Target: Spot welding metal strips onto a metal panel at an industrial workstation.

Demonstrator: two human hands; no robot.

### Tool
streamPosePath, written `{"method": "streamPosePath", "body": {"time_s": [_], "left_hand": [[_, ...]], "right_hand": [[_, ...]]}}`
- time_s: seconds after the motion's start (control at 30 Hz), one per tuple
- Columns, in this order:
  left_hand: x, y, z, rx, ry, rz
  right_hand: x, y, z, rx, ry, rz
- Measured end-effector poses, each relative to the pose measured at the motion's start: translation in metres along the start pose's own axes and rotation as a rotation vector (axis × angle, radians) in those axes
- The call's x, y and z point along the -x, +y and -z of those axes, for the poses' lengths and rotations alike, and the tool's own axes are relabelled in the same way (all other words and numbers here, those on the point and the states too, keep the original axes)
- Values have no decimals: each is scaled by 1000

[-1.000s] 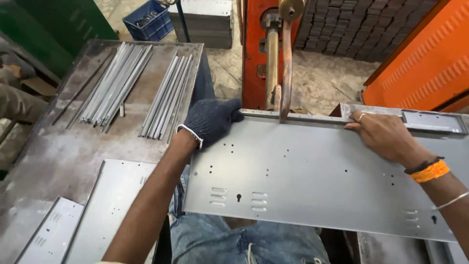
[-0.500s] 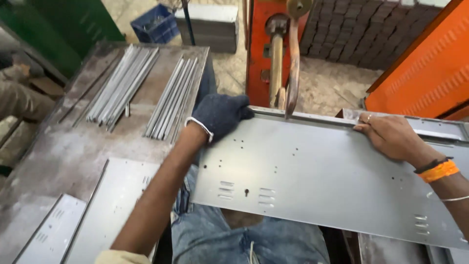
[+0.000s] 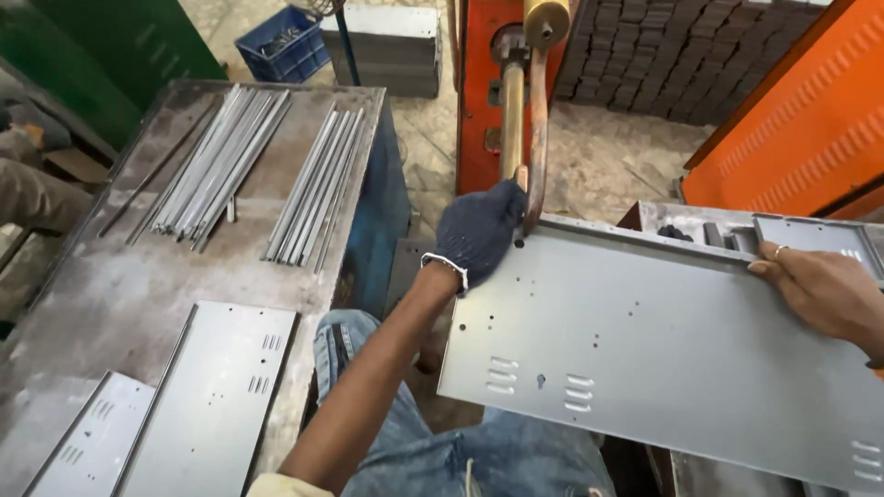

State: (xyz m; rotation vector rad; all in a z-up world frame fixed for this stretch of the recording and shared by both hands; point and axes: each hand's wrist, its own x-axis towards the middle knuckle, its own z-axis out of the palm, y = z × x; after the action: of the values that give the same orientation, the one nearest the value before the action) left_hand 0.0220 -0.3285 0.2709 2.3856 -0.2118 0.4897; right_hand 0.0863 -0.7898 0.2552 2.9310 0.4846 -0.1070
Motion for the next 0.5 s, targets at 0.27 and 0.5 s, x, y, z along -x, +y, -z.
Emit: {"method": "streamPosePath", "body": {"time_s": [0.27, 0.5], "left_hand": [[6, -4, 12, 66, -44, 17], [0, -26, 42, 46, -47, -74]], "right_hand": [[6, -22, 8, -30, -157, -142], [1, -37, 18, 10, 76, 59]]}}
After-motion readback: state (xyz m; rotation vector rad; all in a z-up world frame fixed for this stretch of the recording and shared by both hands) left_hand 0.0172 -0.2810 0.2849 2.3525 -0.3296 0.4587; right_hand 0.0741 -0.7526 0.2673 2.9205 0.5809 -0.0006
